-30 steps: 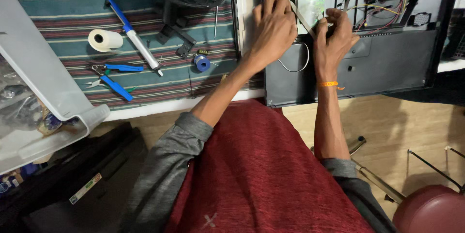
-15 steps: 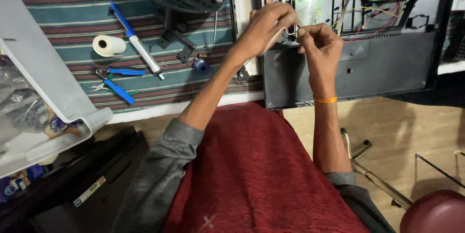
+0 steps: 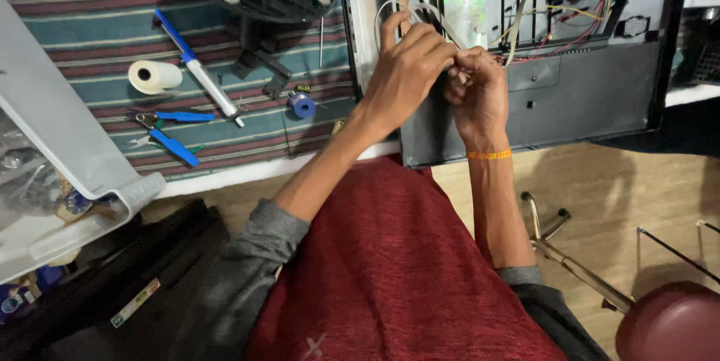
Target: The person reassembles a flat-panel monitor by connecting internal ribbon cables and wires, then closes the back cover. They plug in the power cable, power on the monitor to confirm the screen displays, and attach the stand base to the back of the monitor.
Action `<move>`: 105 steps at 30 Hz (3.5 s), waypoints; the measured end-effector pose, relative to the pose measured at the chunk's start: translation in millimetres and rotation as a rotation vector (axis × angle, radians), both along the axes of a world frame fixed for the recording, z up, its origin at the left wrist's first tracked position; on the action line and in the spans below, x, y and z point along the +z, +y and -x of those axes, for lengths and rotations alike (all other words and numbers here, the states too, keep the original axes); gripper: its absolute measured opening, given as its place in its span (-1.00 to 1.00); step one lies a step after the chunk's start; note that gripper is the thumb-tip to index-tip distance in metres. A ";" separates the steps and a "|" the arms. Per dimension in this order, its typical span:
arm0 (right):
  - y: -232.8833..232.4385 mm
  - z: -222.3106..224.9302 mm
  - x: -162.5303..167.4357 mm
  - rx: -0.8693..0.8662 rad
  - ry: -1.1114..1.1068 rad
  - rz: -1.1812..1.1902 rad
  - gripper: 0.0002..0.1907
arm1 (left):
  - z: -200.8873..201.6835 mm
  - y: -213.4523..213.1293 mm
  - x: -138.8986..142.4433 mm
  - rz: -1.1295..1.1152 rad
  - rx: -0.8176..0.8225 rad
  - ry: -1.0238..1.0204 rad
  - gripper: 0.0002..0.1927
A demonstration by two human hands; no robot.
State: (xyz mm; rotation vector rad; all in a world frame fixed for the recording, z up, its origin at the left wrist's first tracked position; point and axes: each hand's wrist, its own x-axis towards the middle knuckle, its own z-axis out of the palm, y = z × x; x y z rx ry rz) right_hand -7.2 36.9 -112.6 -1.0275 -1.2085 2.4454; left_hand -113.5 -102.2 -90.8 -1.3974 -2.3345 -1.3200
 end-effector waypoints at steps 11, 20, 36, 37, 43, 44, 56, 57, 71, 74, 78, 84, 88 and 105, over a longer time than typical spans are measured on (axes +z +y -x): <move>-1.8 -7.9 -16.6 0.048 -0.092 -0.104 -0.92 | 1.3 -7.4 -31.3 0.085 0.016 0.092 -0.86; 9.8 30.3 11.4 0.352 0.023 -1.341 -0.79 | 5.3 -0.8 -50.3 0.150 0.191 0.095 -0.83; 19.7 24.2 -31.0 0.115 -0.184 -1.353 -0.92 | 6.8 18.9 -60.7 0.179 0.194 -0.047 -0.74; 21.0 23.4 -32.4 0.121 -0.175 -1.359 -0.93 | 6.9 19.4 -60.2 0.183 0.187 -0.061 -0.75; 21.8 21.9 -32.5 0.163 -0.089 -1.438 -0.94 | 7.5 22.8 -63.5 0.170 0.226 -0.031 -0.79; 20.2 23.4 -30.5 0.157 -0.100 -1.408 -0.95 | 7.8 23.7 -63.6 0.169 0.238 -0.022 -0.81; 25.9 25.8 -34.9 0.206 0.032 -1.433 -0.93 | -5.3 62.2 -94.9 0.291 0.409 -0.022 -0.70; 23.2 25.9 -34.5 0.212 0.031 -1.362 -0.92 | -5.8 61.6 -94.3 0.292 0.430 -0.001 -0.69; 5.7 54.2 -45.8 0.371 0.075 -1.400 -0.83 | 22.5 45.4 -114.5 0.224 0.525 -0.034 -0.89; 22.0 46.4 -59.2 0.357 0.067 -1.432 -0.85 | 12.2 68.0 -140.9 0.185 0.472 -0.093 -0.93; 23.9 36.2 -59.7 0.323 0.039 -1.479 -0.76 | 5.8 67.1 -135.9 0.098 0.515 -0.109 -0.92; 23.1 25.3 -61.2 0.306 0.060 -1.420 -0.91 | -1.2 61.0 -134.7 0.092 0.447 -0.107 -0.84; 25.3 21.4 -68.1 0.285 0.065 -1.383 -0.96 | -5.9 57.6 -142.0 0.096 0.433 -0.064 -0.86; 17.2 24.6 -62.9 0.244 0.038 -1.427 -0.91 | -5.9 42.7 -130.0 0.126 0.354 0.041 -0.81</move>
